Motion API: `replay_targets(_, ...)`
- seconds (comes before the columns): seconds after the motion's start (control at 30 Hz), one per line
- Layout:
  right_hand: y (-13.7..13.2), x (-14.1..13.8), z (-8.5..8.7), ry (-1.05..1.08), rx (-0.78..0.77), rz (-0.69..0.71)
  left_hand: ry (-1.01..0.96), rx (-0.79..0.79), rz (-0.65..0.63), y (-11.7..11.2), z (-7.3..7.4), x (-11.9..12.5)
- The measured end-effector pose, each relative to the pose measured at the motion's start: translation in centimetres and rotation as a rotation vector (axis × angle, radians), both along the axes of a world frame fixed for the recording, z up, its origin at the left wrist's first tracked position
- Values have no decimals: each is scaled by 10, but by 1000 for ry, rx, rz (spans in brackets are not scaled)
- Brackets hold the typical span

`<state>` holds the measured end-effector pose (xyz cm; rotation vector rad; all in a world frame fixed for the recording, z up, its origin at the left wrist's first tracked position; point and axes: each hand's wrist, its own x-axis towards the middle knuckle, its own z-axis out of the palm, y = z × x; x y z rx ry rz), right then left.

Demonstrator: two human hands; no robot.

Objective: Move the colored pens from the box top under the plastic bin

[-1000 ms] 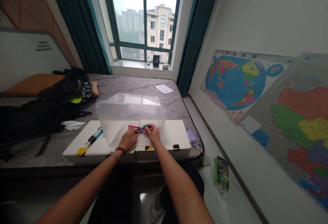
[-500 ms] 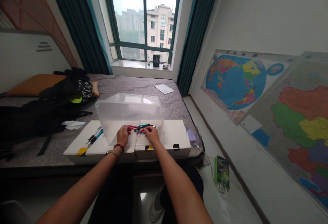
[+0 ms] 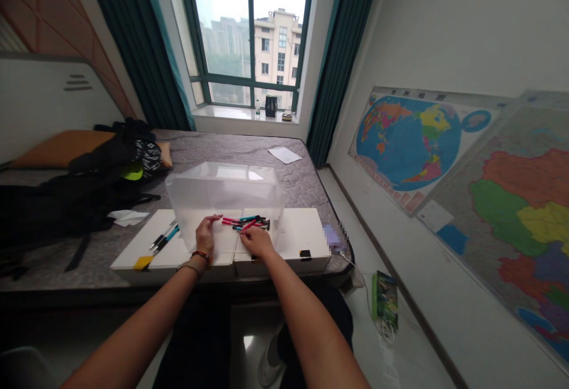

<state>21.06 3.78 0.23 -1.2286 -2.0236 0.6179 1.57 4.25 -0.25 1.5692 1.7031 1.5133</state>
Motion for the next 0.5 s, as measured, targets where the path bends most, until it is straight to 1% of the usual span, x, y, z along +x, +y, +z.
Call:
replay_targets(0.1, 1, 0, -1, 0, -6, -12, -46, 14, 29, -2, 1, 1)
replay_targets(0.23, 0, -2, -2, -53, 24, -57, -109, 57, 22, -5, 4, 3)
replay_targets(0.3, -1, -3, -1, -79, 35, -89, -83, 96, 8, -9, 9, 8)
replay_targets(0.33, -1, -3, -1, -85, 37, -96, -38, 113, -5, -12, 12, 12)
replay_targets(0.4, -1, -3, -1, -79, 31, -85, 84, 146, -42, -24, 19, 19)
replay_targets(0.43, 0, -3, -1, -66, 25, -74, 137, 166, -61, -32, 23, 22)
replay_targets(0.5, 1, -2, -2, -23, 2, -63, 177, 173, -72, -55, 28, 23)
